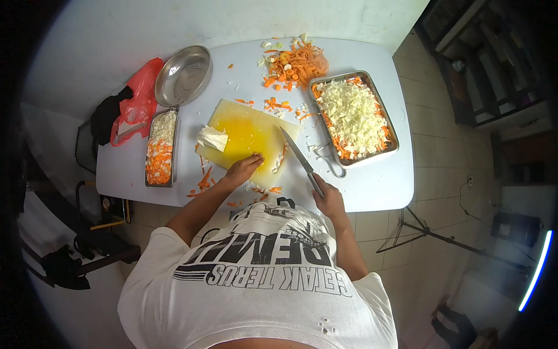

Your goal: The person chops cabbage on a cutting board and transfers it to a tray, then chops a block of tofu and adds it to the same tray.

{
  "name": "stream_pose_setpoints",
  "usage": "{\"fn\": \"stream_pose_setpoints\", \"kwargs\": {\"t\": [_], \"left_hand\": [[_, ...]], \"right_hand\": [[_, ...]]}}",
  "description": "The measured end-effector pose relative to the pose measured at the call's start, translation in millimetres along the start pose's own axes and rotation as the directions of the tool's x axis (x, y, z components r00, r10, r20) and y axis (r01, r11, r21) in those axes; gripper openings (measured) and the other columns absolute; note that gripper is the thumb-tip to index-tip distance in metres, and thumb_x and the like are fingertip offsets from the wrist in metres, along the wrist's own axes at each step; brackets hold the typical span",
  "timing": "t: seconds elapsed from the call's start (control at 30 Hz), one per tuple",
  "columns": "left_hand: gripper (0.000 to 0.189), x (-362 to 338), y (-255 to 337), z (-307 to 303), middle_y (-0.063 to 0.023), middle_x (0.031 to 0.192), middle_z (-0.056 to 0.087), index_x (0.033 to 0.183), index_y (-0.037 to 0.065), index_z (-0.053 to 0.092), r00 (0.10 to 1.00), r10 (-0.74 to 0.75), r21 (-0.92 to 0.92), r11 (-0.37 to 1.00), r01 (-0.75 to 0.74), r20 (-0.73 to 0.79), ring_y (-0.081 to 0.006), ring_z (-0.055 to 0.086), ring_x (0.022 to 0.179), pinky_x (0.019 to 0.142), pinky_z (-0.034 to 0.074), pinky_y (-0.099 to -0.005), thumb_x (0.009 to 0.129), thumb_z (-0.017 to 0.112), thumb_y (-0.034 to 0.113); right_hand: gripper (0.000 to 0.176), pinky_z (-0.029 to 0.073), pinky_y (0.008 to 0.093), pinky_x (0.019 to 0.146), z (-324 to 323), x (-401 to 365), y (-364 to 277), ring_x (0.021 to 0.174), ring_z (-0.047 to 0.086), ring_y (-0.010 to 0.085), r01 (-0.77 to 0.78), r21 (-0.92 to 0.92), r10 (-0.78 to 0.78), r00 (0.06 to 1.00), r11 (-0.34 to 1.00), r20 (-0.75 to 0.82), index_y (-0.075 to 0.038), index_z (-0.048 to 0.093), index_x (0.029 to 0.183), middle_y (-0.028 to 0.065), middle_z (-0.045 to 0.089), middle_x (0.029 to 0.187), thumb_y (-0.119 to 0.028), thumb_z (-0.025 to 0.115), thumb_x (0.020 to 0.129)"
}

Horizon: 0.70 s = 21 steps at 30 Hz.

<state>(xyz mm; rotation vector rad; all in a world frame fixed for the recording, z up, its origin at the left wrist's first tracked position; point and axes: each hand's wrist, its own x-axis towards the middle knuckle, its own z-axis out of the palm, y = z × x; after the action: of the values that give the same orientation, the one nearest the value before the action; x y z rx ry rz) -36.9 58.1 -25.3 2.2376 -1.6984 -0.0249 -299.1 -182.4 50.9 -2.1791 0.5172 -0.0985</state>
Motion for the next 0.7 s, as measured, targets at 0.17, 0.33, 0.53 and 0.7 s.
{"fn": "stream_pose_setpoints", "kwargs": {"t": [0.17,0.33,0.53,0.7], "left_hand": [[0.03,0.5,0.1,0.7,-0.0069,0.112,0.066,0.113,0.007,0.064,0.998,0.065,0.088,0.994,-0.066,0.021,-0.0239,0.064,0.104,0.086,0.054,-0.0341,0.085,0.056,0.011],[0.025,15.8,0.1,-6.9,-0.0068,0.097,0.066,0.105,0.011,0.065,0.997,-0.056,0.016,0.998,0.055,0.06,-0.0242,0.066,0.088,0.075,0.056,-0.0366,0.081,0.057,0.008],[0.017,31.9,-3.0,-19.9,-0.0143,0.089,0.07,0.092,0.003,0.071,0.9,-0.42,-0.438,0.835,0.333,-0.116,-0.0279,0.068,0.08,0.071,0.054,-0.0356,0.076,0.066,0.001],[0.017,71.1,30.6,-34.5,-0.0153,0.09,0.07,0.095,0.004,0.072,0.83,-0.524,-0.523,0.769,0.367,-0.189,-0.027,0.069,0.08,0.07,0.054,-0.0337,0.079,0.066,0.003]], "right_hand": [[0.055,0.051,0.0448,0.072,6.8,-15.3,3.3,0.083,0.064,0.042,-0.02,0.033,0.021,0.999,0.999,-0.038,-0.013,0.052,0.134,0.0234,0.066,0.089,-0.013,0.067,0.081],[0.054,0.051,0.0443,0.07,5.2,-18.4,-1.7,0.081,0.065,0.0418,-0.002,0.065,0.006,0.998,0.998,-0.062,-0.013,0.052,0.134,0.0237,0.066,0.088,-0.013,0.067,0.082],[0.056,0.051,0.0447,0.068,-11.3,-17.7,-3.5,0.079,0.065,0.041,-0.061,0.029,0.062,0.997,0.998,-0.046,-0.013,0.05,0.136,0.023,0.066,0.087,-0.012,0.067,0.082],[0.054,0.051,0.0441,0.07,-18.4,-30.8,6.4,0.08,0.065,0.0408,-0.061,0.03,0.062,0.997,0.998,-0.054,-0.012,0.051,0.134,0.0226,0.066,0.088,-0.012,0.066,0.082]]}}
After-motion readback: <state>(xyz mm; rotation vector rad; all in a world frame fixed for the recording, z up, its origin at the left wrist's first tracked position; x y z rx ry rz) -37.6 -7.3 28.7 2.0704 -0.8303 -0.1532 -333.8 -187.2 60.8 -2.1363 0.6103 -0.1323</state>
